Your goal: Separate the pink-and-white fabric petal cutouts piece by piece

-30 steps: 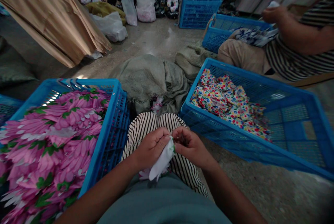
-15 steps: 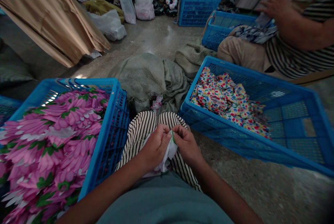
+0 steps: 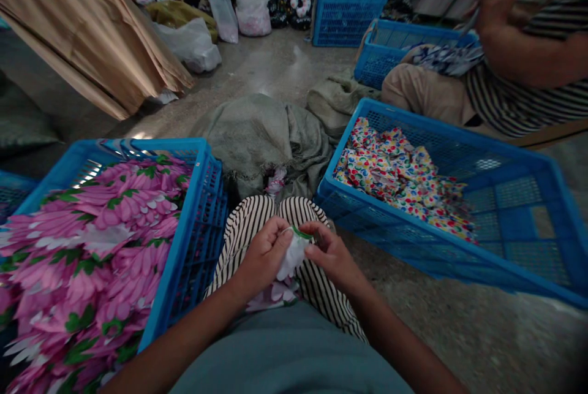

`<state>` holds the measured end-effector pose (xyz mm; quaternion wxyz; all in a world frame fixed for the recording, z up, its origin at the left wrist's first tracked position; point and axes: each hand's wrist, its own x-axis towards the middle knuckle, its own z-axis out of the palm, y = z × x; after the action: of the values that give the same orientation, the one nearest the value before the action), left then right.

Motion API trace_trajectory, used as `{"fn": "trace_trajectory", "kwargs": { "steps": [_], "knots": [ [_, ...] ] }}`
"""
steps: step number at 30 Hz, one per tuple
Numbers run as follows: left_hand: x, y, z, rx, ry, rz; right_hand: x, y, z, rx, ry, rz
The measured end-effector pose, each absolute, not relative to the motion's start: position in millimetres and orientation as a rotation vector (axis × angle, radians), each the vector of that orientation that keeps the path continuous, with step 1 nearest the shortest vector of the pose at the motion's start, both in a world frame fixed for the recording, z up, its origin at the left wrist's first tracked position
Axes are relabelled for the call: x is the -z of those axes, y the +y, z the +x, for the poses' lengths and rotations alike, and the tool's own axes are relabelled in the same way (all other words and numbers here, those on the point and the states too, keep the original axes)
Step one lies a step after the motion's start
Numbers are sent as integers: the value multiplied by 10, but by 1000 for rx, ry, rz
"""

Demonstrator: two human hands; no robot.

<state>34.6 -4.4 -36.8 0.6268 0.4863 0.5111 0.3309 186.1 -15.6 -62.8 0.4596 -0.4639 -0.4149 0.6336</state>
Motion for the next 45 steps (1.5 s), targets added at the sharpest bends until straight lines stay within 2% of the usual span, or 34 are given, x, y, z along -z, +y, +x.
{"fn": "trace_trajectory", "kwargs": {
  "steps": [6,13,18,22,30,45],
  "knots": [
    [437,-79,399,-778,1123,805,649,-230,1776,-1604,-972,-1156],
    [395,-64,344,-756,1242,1138,575,-182,1901,-1587,-1103,-1223],
    [414,-75,359,-716,1181,870,600,-209,1893,-1638,-1082,-1186],
    [431,-90,359,-654,1159,874,606,-215,1900,-1565,-1153,-1203],
    [449,-98,361,-846,1087,595,681,-177,1940,-1602,-698,-1127],
    [476,-77,348,-726,1065,703,644,-147,1927,-1665,-970,-1198]
  ]
}}
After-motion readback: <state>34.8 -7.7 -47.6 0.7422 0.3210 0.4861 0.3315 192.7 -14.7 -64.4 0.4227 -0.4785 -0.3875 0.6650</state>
